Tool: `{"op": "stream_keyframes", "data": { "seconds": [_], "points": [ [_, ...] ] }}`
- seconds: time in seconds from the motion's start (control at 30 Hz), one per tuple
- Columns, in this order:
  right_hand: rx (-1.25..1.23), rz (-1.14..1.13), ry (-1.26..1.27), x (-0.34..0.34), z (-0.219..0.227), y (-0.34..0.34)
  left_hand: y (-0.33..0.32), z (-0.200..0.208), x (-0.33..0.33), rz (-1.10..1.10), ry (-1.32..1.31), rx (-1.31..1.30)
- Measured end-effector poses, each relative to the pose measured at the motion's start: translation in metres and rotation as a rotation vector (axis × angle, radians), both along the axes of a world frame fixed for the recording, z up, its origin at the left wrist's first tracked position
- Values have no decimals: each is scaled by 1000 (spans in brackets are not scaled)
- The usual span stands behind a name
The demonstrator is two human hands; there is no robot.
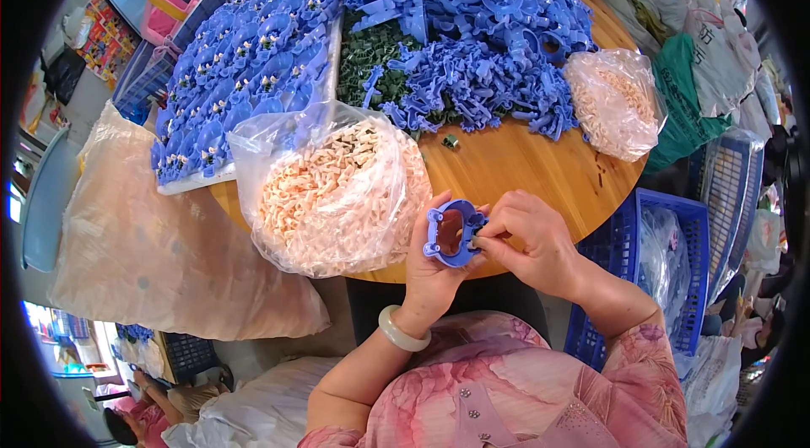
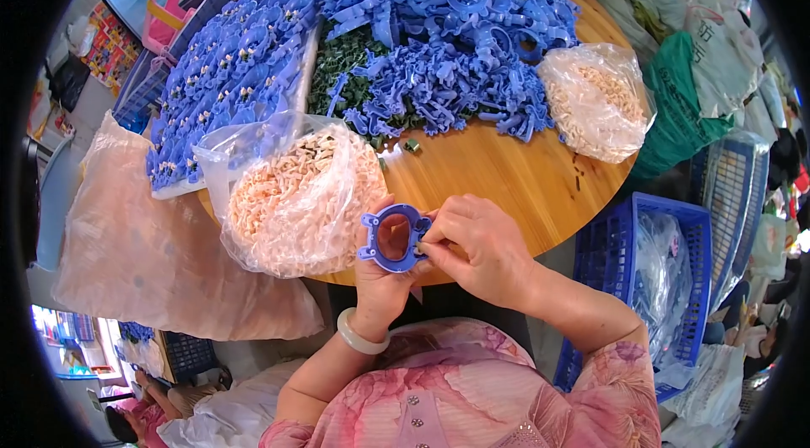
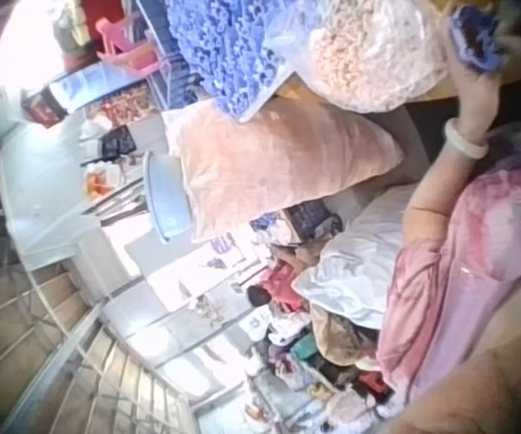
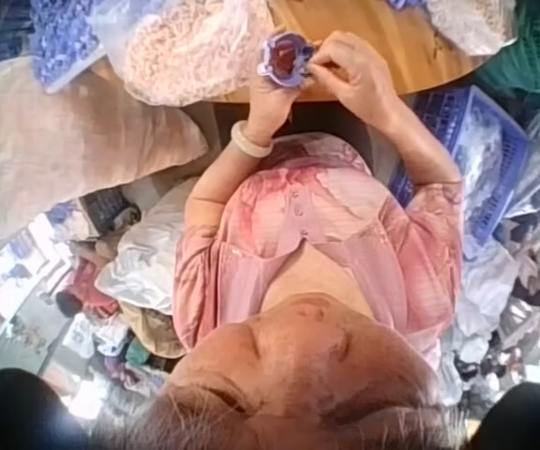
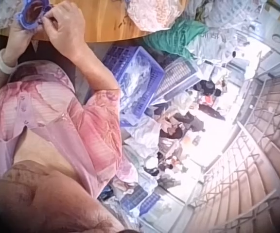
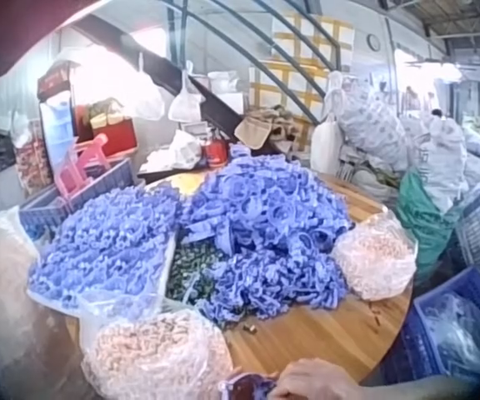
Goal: Assembling small blue plastic toy components by hand at a workshop table.
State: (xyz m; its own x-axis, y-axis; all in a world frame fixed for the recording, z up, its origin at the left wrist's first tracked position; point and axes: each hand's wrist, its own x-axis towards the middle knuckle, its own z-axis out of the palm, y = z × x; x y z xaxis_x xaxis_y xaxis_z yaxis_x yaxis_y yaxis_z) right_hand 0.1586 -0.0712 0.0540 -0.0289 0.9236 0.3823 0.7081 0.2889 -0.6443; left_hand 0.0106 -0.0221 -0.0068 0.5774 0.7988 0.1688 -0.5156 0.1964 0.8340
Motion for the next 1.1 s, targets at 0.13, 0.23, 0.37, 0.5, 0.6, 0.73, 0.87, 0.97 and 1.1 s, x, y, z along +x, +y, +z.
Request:
{"op": "stream_keyframes", "data": {
  "seconds": [0.13, 0.23, 0.37, 0.5, 0.6, 0.73, 0.87, 0.97, 1.1],
  "points": [
    [-17, -1, 77, -1, -3, -3, -2, 0, 0, -10, -24, 12],
    [44, -30, 69, -6, -5, -3, -3, 2, 0, -17, -63, -88],
    [111, 22, -33, 1, -2, -1, 0, 0, -1, -3, -7, -29],
    [110, 75, -55, 4, -2, -1, -3, 1, -2, 2, -6, -134],
    [121, 87, -73, 5, -2, 0, -4, 1, -2, 0, 1, -125],
    [5, 68, 43, 2, -4, 1, -1, -1, -4, 12, 41, 37],
    [-26, 54, 54, 1, -2, -2, -3, 0, -2, 13, 32, 36],
    [-4, 78, 11, 5, 0, -1, 0, -2, -2, -2, 17, 9],
    [-81, 37, 205, 9, 6, -1, 6, -7, -5, -37, -1, -54]
  ]
}}
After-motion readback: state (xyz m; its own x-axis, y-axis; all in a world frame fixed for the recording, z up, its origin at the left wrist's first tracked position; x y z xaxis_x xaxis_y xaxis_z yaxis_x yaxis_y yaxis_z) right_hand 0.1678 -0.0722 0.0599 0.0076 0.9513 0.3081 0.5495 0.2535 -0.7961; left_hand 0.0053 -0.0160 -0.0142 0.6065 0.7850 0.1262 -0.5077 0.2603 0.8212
